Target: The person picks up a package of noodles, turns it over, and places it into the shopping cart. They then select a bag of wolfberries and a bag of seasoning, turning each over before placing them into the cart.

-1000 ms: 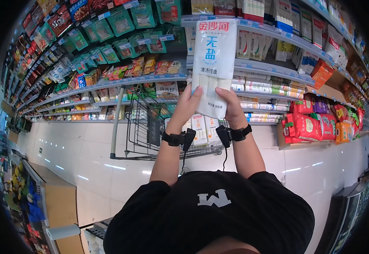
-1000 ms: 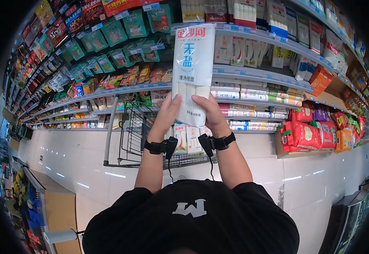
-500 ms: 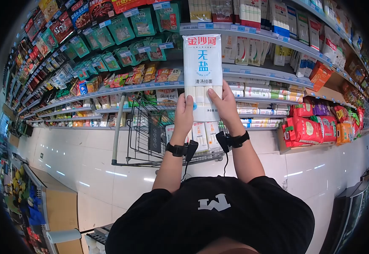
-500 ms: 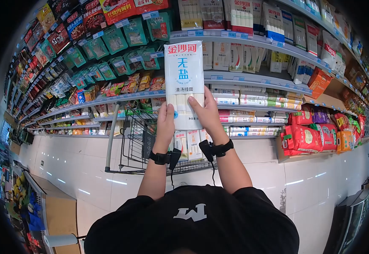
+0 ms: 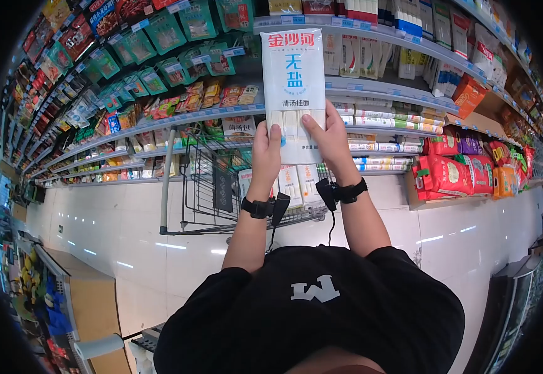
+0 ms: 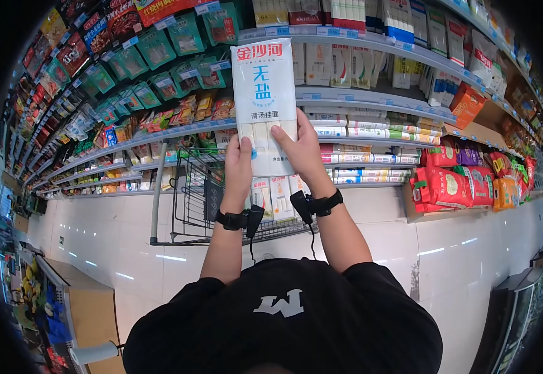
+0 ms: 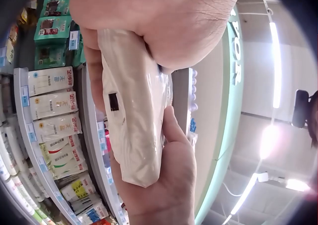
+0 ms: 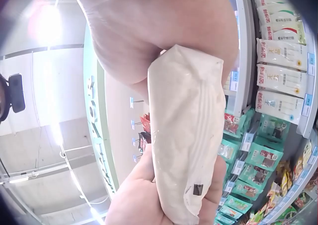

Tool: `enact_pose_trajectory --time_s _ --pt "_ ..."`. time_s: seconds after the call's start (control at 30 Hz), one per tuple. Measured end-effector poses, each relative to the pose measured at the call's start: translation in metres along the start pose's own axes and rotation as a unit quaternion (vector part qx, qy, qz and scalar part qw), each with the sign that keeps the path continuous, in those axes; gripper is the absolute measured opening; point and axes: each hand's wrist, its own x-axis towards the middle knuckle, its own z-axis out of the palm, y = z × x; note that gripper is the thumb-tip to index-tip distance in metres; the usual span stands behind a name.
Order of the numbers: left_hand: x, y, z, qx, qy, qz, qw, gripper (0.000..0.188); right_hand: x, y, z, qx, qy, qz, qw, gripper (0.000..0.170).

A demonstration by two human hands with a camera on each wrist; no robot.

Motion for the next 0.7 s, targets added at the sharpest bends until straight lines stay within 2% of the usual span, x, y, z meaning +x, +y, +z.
enact_pose_trajectory --time_s 0.37,0.47,0.7 --pt "-0.001 0.003 -0.005 -0.053 -0.017 -0.026 0.998 0.035 0.007 0.015 -0.004 0.026 0.011 0.006 1.000 0.052" --pt "0.003 -0.004 -0.013 -0.010 -0.018 -0.017 1.000 0.035 0.010 0.014 -0.002 0.031 0.008 0.024 0.999 0.050" --pt "0.019 -0.007 -0.041 -0.016 -0.054 -0.043 0.997 0.032 0.020 0.034 0.008 0.034 0.001 0.031 0.999 0.051"
